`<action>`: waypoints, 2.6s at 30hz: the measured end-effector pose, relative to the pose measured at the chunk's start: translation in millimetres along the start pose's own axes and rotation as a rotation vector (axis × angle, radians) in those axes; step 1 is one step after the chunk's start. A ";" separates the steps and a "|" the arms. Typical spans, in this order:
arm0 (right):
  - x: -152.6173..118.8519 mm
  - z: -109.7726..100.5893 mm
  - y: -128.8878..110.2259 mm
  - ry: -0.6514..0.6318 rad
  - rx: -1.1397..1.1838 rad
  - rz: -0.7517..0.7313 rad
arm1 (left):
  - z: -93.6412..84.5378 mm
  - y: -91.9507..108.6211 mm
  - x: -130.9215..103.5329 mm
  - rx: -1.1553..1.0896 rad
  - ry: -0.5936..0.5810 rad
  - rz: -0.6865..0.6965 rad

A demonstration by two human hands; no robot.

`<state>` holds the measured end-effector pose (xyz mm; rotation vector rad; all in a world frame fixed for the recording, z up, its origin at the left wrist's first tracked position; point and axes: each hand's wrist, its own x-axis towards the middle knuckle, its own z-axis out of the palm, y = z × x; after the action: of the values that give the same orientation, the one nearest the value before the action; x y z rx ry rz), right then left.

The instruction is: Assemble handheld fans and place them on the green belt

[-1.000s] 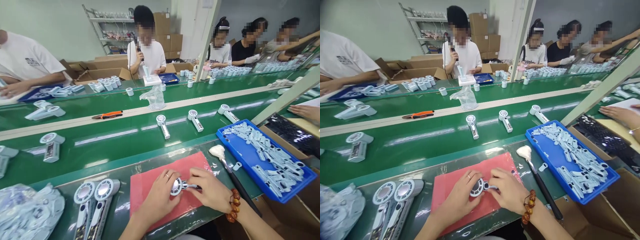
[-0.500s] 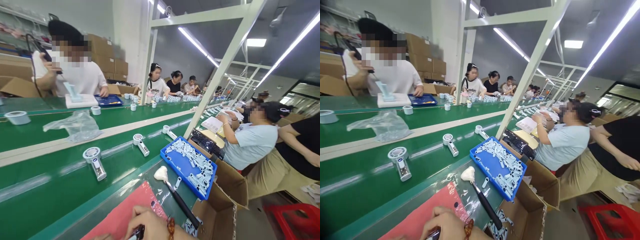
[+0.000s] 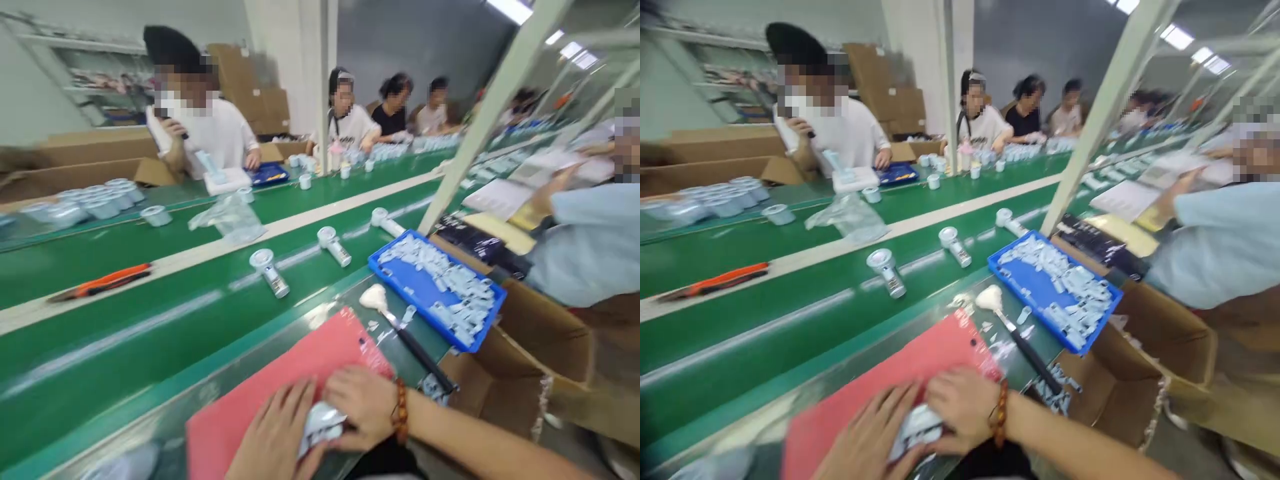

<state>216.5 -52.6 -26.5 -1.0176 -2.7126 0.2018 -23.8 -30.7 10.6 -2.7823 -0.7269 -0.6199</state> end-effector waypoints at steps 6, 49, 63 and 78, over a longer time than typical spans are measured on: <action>-19.7 -3.7 -1.0 0.202 0.113 -0.109 | -21.0 13.3 15.1 -0.139 -0.492 0.022; -43.5 -7.7 -59.4 0.369 0.126 0.357 | -22.0 10.8 29.6 -0.289 -0.495 0.047; -39.4 8.4 -66.2 0.450 0.194 0.442 | -13.6 9.4 22.6 -0.317 -0.423 0.041; -29.7 -35.1 -78.4 0.527 0.597 0.837 | -26.9 33.6 24.9 -0.824 0.238 -1.132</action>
<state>198.2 -129.3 18.7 -1.6242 -1.4928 0.7073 3.5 -56.9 42.8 -2.5027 -2.4386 -1.6936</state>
